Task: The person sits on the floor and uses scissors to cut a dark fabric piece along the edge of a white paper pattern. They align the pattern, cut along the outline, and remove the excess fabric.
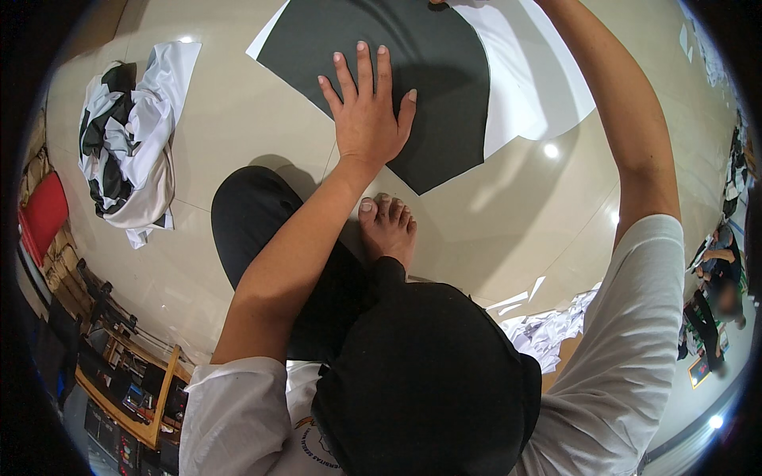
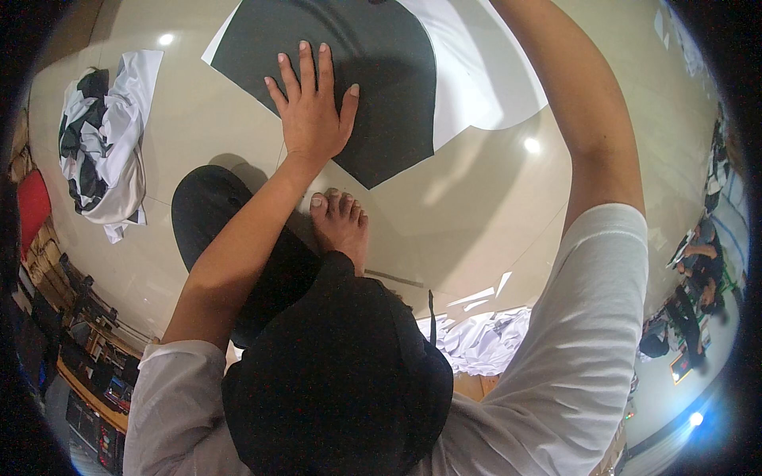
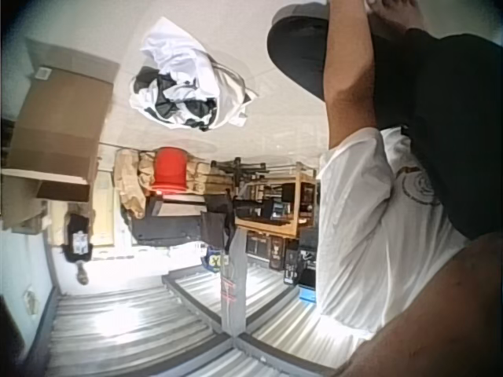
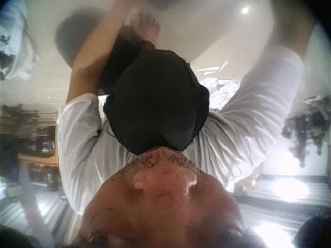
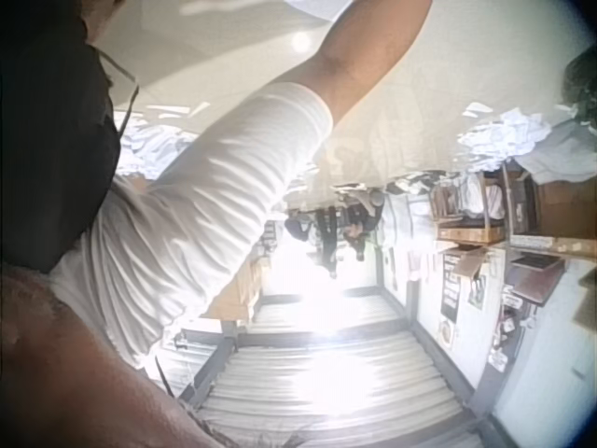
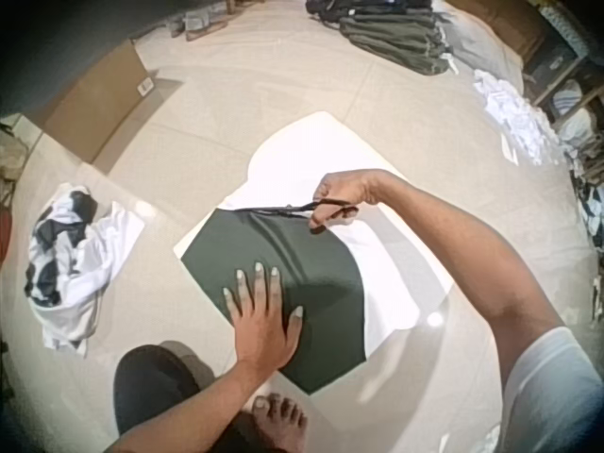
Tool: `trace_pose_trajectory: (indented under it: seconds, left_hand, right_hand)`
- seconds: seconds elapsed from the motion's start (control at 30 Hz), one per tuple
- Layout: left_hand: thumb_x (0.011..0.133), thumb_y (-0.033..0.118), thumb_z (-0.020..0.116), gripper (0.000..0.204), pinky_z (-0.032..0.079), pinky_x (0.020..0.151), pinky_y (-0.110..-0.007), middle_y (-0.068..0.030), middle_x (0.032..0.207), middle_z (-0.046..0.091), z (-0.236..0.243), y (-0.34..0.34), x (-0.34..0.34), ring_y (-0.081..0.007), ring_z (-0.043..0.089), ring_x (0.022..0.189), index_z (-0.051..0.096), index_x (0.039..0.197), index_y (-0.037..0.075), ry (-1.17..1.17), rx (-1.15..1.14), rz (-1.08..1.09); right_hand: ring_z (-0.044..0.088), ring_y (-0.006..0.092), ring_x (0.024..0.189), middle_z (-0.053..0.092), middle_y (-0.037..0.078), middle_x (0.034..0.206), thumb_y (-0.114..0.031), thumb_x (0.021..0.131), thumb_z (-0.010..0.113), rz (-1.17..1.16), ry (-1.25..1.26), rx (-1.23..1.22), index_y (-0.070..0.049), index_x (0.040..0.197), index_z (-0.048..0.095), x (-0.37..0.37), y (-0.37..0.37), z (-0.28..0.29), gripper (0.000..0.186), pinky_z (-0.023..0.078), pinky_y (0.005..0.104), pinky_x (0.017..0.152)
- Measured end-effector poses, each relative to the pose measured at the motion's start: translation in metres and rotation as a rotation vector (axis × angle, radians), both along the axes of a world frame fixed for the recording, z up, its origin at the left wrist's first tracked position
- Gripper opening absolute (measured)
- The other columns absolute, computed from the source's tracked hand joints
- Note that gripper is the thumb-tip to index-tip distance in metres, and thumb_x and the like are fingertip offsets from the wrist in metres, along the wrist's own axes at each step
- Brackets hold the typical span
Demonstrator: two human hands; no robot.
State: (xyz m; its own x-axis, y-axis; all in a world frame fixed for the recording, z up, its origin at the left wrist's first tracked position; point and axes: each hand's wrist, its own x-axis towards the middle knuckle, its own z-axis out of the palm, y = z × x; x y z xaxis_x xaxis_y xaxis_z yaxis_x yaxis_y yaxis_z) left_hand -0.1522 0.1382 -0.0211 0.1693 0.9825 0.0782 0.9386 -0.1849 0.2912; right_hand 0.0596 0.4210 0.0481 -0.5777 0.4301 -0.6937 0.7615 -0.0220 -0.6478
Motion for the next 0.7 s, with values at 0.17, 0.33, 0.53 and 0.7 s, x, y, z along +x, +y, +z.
trace_pose_trajectory:
  seconds: [0.17, 0.33, 0.53, 0.7]
  left_hand:
    - [0.109, 0.051, 0.055, 0.078, 0.017, 0.122, -0.081, -0.0286, 0.175, 0.031, -0.001, 0.0, 0.0, -0.0608, 0.024, 0.16, 0.038, 0.169, 0.004, -0.001, 0.006, -0.002]
    - [0.109, 0.051, 0.055, 0.078, 0.017, 0.122, -0.081, -0.0285, 0.175, 0.032, -0.001, 0.0, -0.001, -0.0608, 0.025, 0.16, 0.038, 0.169, 0.004, -0.008, 0.009, 0.0]
    - [0.109, 0.051, 0.056, 0.078, 0.019, 0.122, -0.081, -0.0283, 0.174, 0.033, 0.0, 0.0, 0.0, -0.0606, 0.027, 0.158, 0.039, 0.169, 0.005, -0.002, 0.017, -0.003]
    - [0.108, 0.05, 0.057, 0.078, 0.019, 0.121, -0.082, -0.0283, 0.174, 0.033, -0.001, 0.0, -0.001, -0.0608, 0.028, 0.158, 0.039, 0.168, 0.004, 0.002, 0.025, -0.001]
  right_hand:
    - [0.051, 0.0095, 0.053, 0.061, -0.002, 0.062, -0.037, 0.081, 0.091, -0.003, -0.015, 0.0, -0.016, 0.073, 0.07, 0.002, 0.001, -0.003, 0.031, 0.035, 0.0283, 0.046]
    - [0.051, 0.0097, 0.054, 0.061, -0.002, 0.064, -0.038, 0.08, 0.091, -0.03, -0.01, -0.018, -0.016, 0.075, 0.07, 0.002, -0.002, -0.002, 0.03, 0.035, 0.0279, 0.048]
    - [0.052, 0.0107, 0.055, 0.061, -0.002, 0.064, -0.04, 0.08, 0.091, -0.034, -0.035, 0.022, -0.016, 0.076, 0.071, 0.003, -0.005, 0.0, 0.031, 0.037, 0.029, 0.048]
    - [0.053, 0.0111, 0.055, 0.062, -0.001, 0.064, -0.043, 0.081, 0.089, -0.041, -0.054, 0.029, -0.015, 0.077, 0.074, -0.005, -0.011, 0.007, 0.032, 0.038, 0.0298, 0.049]
